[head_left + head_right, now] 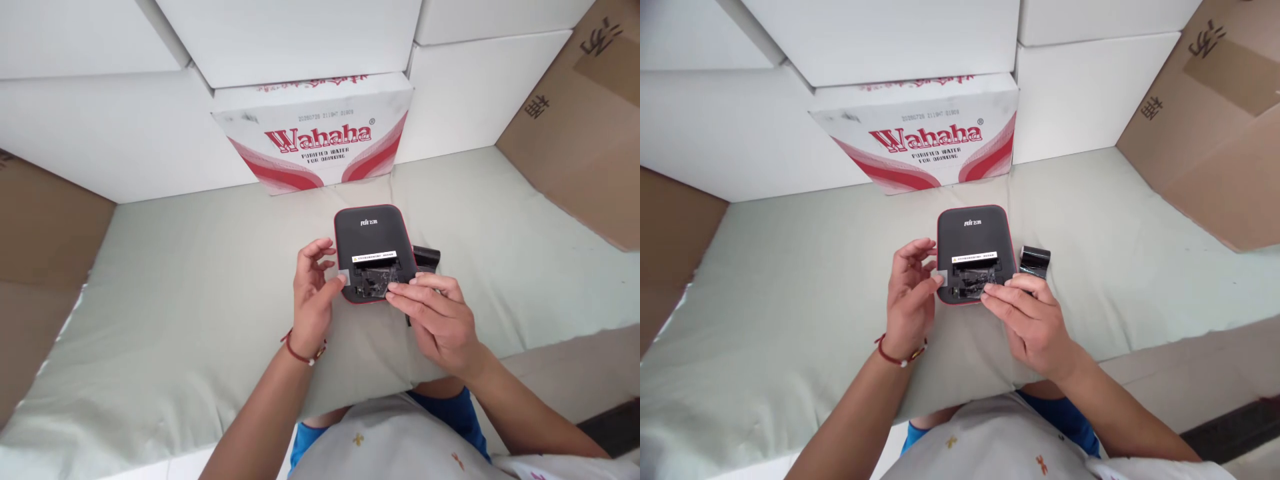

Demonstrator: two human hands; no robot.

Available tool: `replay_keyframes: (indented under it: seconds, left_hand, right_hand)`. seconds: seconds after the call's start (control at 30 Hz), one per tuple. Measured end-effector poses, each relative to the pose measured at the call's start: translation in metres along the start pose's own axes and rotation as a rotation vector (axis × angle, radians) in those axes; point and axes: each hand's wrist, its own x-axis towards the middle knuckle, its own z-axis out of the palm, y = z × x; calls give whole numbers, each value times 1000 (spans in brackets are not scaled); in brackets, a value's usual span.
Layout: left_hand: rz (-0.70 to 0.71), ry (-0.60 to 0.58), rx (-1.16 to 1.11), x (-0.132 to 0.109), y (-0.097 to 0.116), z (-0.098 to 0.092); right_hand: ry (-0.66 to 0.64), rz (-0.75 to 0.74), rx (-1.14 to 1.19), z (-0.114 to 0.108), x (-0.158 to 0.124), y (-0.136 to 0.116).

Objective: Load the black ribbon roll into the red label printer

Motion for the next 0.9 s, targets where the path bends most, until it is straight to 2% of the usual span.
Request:
replay_keyframes:
  seconds: [0.03,0.1,0.2,0.4,0.6,0.7,0.8,0.9]
  left_hand:
    - [-63,-35,-94,4,-3,-1]
    - [-103,-63,-204,11,-8,-3]
    - [-103,-100,-275,18,-12,-1]
    - [-249,-265,-474,24,-18,1]
    - [-312,-269,-499,22,-21,-3]
    - [-283,-282,-494,21,-22,-2]
    - [-249,-284,-486,20,-24,1]
    - [-227,-265,-467,19,-28,5]
  right_hand:
    - [5,8,7,1,0,0]
    - [16,25,33,3,-1,2]
    - [19,32,87,4,-2,4]
    - [19,7,166,4,-1,10]
    - [16,-8,191,5,-4,14]
    - [-2,-30,185,1,-1,15]
    - [-69,-63,214,-10,13,17]
    - [-175,-2,217,-24,39,19]
